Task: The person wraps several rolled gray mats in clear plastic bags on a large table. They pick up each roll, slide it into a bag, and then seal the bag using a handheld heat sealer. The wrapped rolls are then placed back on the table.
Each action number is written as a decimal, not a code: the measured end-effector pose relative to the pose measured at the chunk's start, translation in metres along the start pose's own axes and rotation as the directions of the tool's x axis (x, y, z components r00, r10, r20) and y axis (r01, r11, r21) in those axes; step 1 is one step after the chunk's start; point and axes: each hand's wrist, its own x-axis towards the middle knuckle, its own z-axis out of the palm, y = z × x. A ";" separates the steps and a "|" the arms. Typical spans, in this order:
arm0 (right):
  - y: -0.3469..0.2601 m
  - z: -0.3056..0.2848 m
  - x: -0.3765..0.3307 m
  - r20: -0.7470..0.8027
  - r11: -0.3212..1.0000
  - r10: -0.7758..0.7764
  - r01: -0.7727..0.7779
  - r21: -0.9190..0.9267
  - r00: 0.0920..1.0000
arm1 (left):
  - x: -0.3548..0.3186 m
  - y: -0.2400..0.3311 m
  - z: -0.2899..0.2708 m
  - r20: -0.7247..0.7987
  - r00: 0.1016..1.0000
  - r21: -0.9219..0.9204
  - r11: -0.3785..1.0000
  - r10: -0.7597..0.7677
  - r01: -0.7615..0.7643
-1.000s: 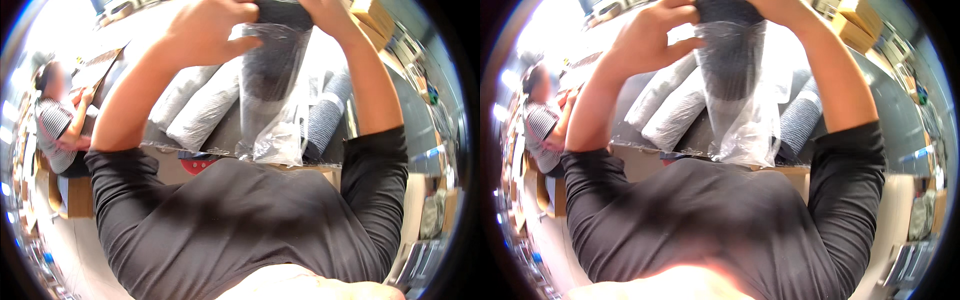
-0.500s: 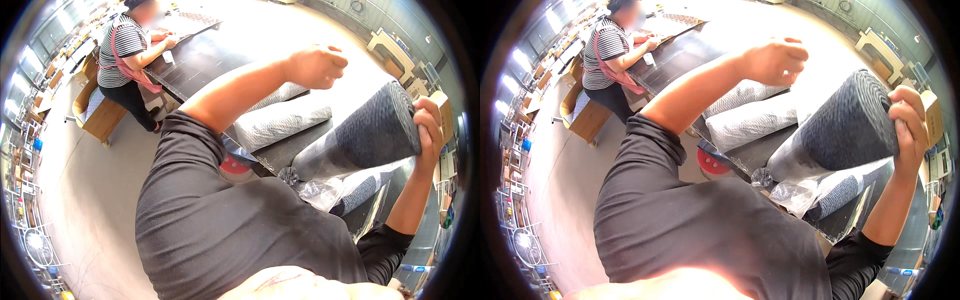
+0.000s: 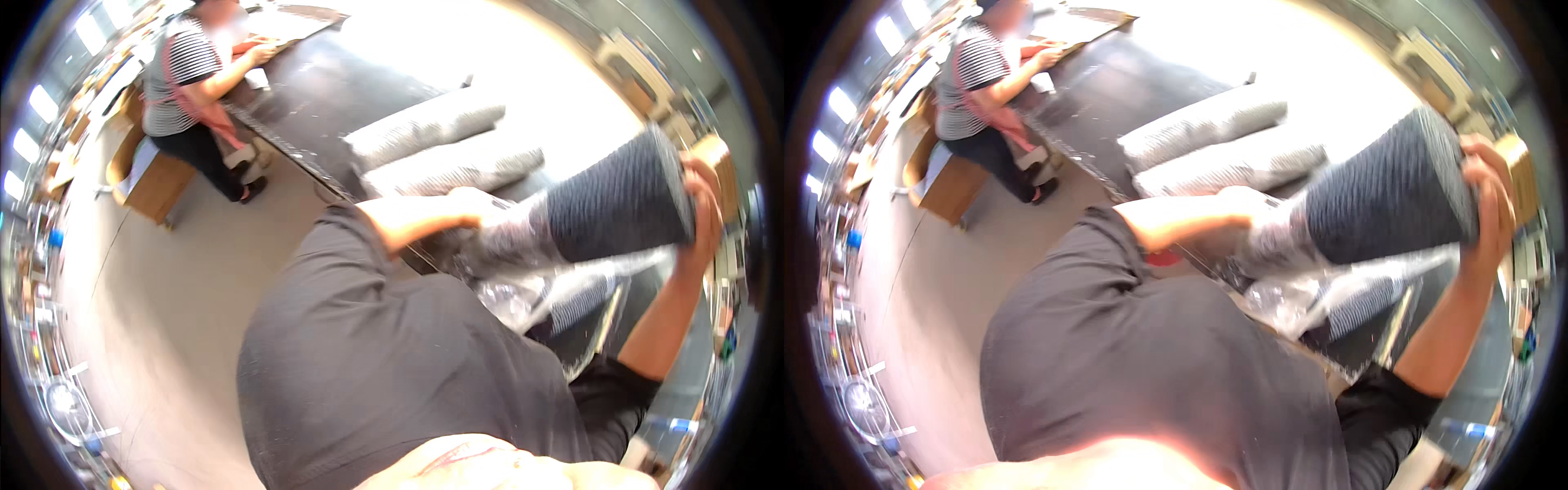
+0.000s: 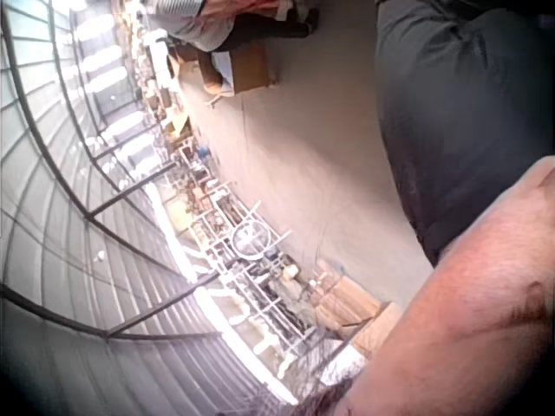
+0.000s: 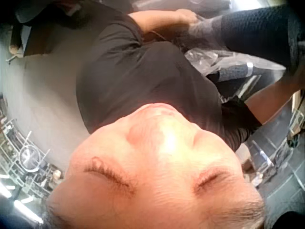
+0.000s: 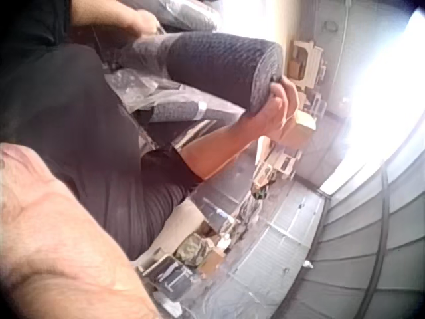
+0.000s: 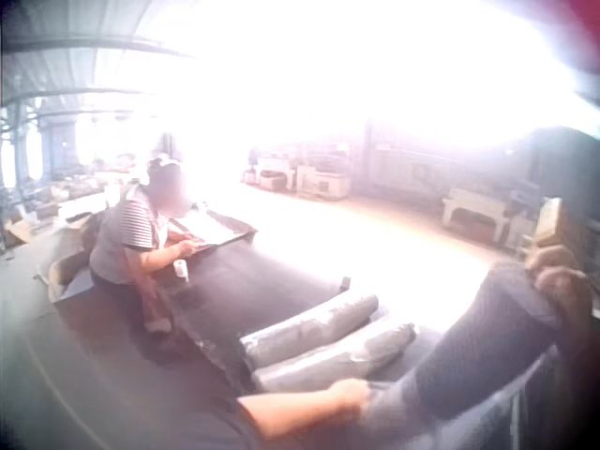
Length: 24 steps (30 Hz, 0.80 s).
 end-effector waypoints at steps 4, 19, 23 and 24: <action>0.062 0.011 -0.018 -0.205 0.916 0.362 -0.305 0.262 0.910 | -0.065 0.006 0.012 -0.038 0.996 0.189 0.979 0.082 -0.073; 0.080 0.179 -0.239 -0.152 0.282 0.954 -0.946 0.157 0.259 | -0.119 0.034 0.079 0.219 0.975 0.003 0.999 -0.033 0.033; 0.058 0.200 -0.245 0.187 0.230 0.961 -0.964 -0.134 0.203 | -0.166 0.029 0.093 0.425 0.905 -0.275 0.950 -0.018 0.148; 0.048 0.204 -0.241 0.125 0.219 0.972 -0.960 -0.173 0.200 | -0.175 0.029 0.086 0.477 0.877 -0.240 0.952 -0.055 0.191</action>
